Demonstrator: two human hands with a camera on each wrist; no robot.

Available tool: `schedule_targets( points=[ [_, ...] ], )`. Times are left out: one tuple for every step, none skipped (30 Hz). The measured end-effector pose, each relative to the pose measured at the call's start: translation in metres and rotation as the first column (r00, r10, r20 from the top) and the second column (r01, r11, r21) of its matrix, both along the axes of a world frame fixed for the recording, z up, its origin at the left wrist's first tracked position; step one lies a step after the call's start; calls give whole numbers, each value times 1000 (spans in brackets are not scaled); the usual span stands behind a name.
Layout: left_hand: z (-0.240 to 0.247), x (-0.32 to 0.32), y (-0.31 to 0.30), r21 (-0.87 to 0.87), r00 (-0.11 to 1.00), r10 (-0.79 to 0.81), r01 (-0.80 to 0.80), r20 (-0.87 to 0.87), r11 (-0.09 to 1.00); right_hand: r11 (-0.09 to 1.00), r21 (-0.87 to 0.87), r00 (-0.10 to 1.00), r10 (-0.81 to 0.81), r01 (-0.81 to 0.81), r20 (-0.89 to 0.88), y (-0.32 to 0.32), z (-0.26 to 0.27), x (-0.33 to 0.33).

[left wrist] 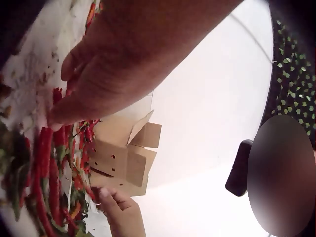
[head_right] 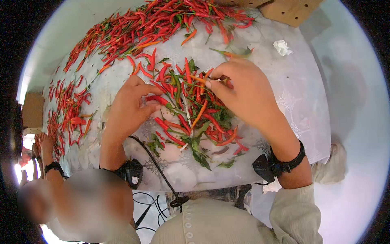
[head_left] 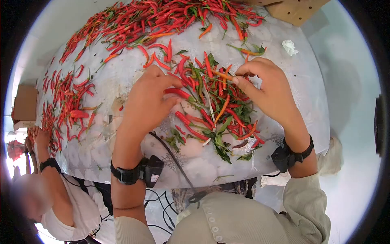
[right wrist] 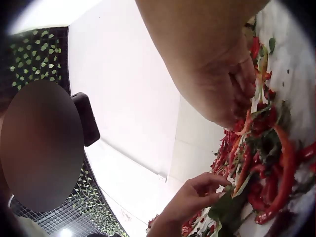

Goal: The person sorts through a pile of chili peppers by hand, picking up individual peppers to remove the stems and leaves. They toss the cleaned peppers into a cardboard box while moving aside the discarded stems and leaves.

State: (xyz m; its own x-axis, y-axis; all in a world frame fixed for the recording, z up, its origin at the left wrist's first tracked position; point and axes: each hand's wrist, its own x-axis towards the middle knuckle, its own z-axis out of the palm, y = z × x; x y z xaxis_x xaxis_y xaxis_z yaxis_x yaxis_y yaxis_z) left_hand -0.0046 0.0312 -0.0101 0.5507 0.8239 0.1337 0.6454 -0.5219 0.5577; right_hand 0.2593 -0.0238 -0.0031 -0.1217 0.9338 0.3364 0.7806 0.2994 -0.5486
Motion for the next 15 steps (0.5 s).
schedule_targets(
  points=[
    [0,-1,1,6,1000,2,-2,-20,1000,1000,1,1000,18,-18,-2,1,-4,2],
    [1,-2,2,15,999,6,-5,-39,1000,999,3,999,37,-37,-3,2,-6,3],
    [3,-1,1,23,999,3,-2,-37,1000,999,8,999,36,-36,-5,1,-6,3],
    [7,0,-1,31,999,3,-1,-34,1000,999,14,999,37,-37,-8,1,-5,2],
    [11,1,-2,43,999,3,-2,-32,999,999,22,999,40,-39,-10,1,-5,1],
    [14,2,-3,68,999,-28,27,16,997,997,37,998,65,-64,-20,1,-5,-1],
    [17,4,-5,93,996,-62,56,64,994,995,52,996,89,-87,-30,-1,-5,-3],
    [19,6,-6,121,989,-98,85,111,989,992,67,993,112,-109,-39,-2,-5,-5],
    [21,9,-8,132,980,-117,97,159,987,985,79,986,160,-156,-52,-4,-4,-9],
    [24,12,-10,143,969,-138,109,207,984,976,90,976,206,-200,-63,-6,-3,-13],
    [25,15,-12,154,954,-158,121,256,981,964,102,965,253,-245,-73,-8,-2,-17],
    [26,16,-15,140,946,-160,124,283,982,959,87,955,278,-270,-107,-10,-1,-21],
    [27,17,-17,128,937,-162,127,310,984,952,74,943,303,-296,-140,-11,0,-24],
    [28,19,-18,118,927,-164,131,336,984,945,64,929,328,-321,-173,-12,0,-27],
    [28,20,-19,108,912,-164,133,376,985,946,52,929,323,-319,-181,-13,-1,-28]
  ],
)
